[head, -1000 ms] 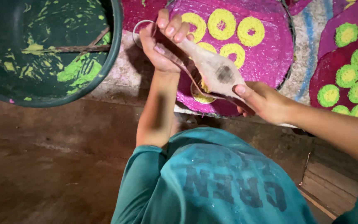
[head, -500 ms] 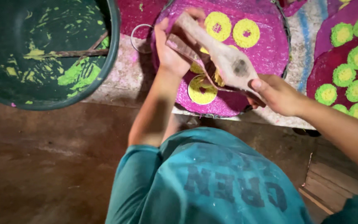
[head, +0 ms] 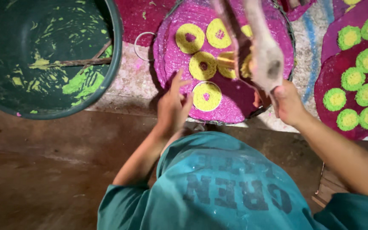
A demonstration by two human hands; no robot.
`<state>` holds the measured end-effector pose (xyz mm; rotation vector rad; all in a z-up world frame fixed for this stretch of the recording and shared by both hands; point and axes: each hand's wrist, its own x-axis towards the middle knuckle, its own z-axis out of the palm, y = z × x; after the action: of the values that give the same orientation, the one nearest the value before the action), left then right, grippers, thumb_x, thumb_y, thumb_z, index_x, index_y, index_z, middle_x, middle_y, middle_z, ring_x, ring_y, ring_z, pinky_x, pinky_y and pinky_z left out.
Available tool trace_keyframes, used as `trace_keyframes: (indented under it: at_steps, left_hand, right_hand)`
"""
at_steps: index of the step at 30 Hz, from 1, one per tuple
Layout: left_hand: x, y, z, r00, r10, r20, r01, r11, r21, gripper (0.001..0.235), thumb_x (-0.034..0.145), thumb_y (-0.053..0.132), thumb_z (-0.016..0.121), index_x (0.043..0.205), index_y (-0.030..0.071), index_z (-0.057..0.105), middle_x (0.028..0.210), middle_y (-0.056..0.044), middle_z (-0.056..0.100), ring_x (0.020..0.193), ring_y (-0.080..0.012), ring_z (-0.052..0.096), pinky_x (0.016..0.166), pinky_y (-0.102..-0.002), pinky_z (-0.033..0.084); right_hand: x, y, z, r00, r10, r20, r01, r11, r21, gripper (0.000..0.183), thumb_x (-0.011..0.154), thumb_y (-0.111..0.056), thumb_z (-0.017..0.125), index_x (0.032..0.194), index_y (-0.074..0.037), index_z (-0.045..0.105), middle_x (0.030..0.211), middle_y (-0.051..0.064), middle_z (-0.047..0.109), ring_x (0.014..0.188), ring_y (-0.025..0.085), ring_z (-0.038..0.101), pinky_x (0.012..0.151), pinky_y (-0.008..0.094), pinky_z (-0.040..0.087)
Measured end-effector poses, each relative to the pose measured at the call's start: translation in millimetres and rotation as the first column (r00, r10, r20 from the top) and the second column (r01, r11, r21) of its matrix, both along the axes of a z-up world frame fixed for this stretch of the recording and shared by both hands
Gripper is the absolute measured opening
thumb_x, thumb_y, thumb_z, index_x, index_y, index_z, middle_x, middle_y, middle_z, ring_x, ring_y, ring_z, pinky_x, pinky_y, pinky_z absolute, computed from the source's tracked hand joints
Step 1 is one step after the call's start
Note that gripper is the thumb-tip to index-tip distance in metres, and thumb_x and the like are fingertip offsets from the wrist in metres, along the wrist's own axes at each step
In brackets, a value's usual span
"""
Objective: The person scoops green paste from a bucket using a wooden tool and applies it into circular molds on a pink tray. They repeatedly fill the molds and smooth the paste to form ring-shaped decorative items.
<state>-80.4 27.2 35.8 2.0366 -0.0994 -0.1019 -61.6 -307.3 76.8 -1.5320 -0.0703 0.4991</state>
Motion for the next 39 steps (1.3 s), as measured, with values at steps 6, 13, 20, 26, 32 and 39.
trace_keyframes:
  at_steps: [6, 13, 20, 26, 32, 39]
  left_hand:
    - [-13.3, -23.9, 11.7, 0.981, -0.088, 0.171, 0.040, 0.963, 0.266, 0.116, 0.067, 0.035, 0.092, 0.157, 0.001, 0.028, 0.139, -0.017, 0.054, 0.127, -0.0352, 0.048, 0.105, -0.052, 0.036]
    - [-17.9, -28.1, 13.0, 0.980, -0.043, 0.192, -0.019, 0.951, 0.309, 0.110, 0.068, 0.041, 0.092, 0.155, 0.006, 0.033, 0.139, -0.012, 0.057, 0.130, -0.0290, 0.050, 0.104, -0.049, 0.028]
    - [-0.1, -65.6, 27.5, 0.952, -0.251, 0.175, 0.203, 0.946, 0.251, 0.111, 0.070, 0.049, 0.090, 0.156, 0.006, 0.035, 0.138, -0.012, 0.055, 0.136, -0.0300, 0.043, 0.113, -0.055, 0.022]
    - [18.1, -100.0, 16.5, 0.893, -0.432, 0.129, 0.334, 0.826, 0.453, 0.089, 0.065, 0.060, 0.084, 0.133, 0.008, 0.060, 0.160, -0.019, 0.030, 0.148, -0.0414, 0.020, 0.115, -0.060, 0.016]
    - [35.4, -89.8, 6.2, 0.894, -0.413, 0.170, 0.298, 0.835, 0.462, 0.066, 0.084, 0.059, 0.075, 0.125, 0.007, 0.069, 0.164, -0.021, 0.024, 0.152, -0.0418, 0.017, 0.120, -0.061, 0.017]
    - [94.5, -105.6, 27.4, 0.867, -0.499, 0.009, 0.071, 0.105, -0.992, 0.082, 0.102, 0.059, 0.060, 0.159, 0.005, 0.037, 0.161, -0.008, 0.048, 0.155, -0.0235, 0.040, 0.134, -0.043, 0.026]
  right_hand:
    - [-29.4, 8.4, -0.3, 0.983, -0.140, 0.121, 0.118, 0.978, 0.174, 0.090, 0.094, -0.083, 0.050, 0.128, 0.000, 0.056, 0.096, 0.011, 0.062, 0.089, 0.024, 0.063, 0.083, 0.040, 0.054]
    - [-57.1, 3.6, -11.7, 0.959, -0.280, 0.041, 0.263, 0.935, 0.239, 0.098, 0.087, -0.088, 0.050, 0.134, -0.002, 0.052, 0.102, 0.009, 0.058, 0.093, 0.025, 0.059, 0.086, 0.044, 0.051]
    - [-74.7, -14.3, -4.4, 0.893, -0.446, 0.063, 0.421, 0.875, 0.239, 0.104, 0.083, -0.094, 0.048, 0.133, -0.003, 0.051, 0.093, 0.008, 0.055, 0.086, 0.025, 0.056, 0.085, 0.045, 0.048]
    - [-101.5, -40.2, 0.1, 0.852, -0.522, 0.041, 0.496, 0.830, 0.256, 0.108, 0.082, -0.096, 0.046, 0.132, 0.000, 0.049, 0.089, 0.007, 0.052, 0.087, 0.025, 0.053, 0.089, 0.046, 0.047]
    - [-123.0, -47.0, -5.2, 0.846, -0.527, 0.078, 0.511, 0.844, 0.163, 0.107, 0.084, -0.095, 0.042, 0.131, 0.000, 0.051, 0.094, 0.010, 0.057, 0.090, 0.027, 0.056, 0.085, 0.043, 0.046]
    - [-90.0, -51.9, 22.5, 0.967, -0.058, -0.248, 0.072, 0.996, 0.047, 0.088, 0.093, -0.079, 0.038, 0.125, 0.001, 0.058, 0.092, 0.013, 0.067, 0.082, 0.024, 0.065, 0.071, 0.037, 0.051]
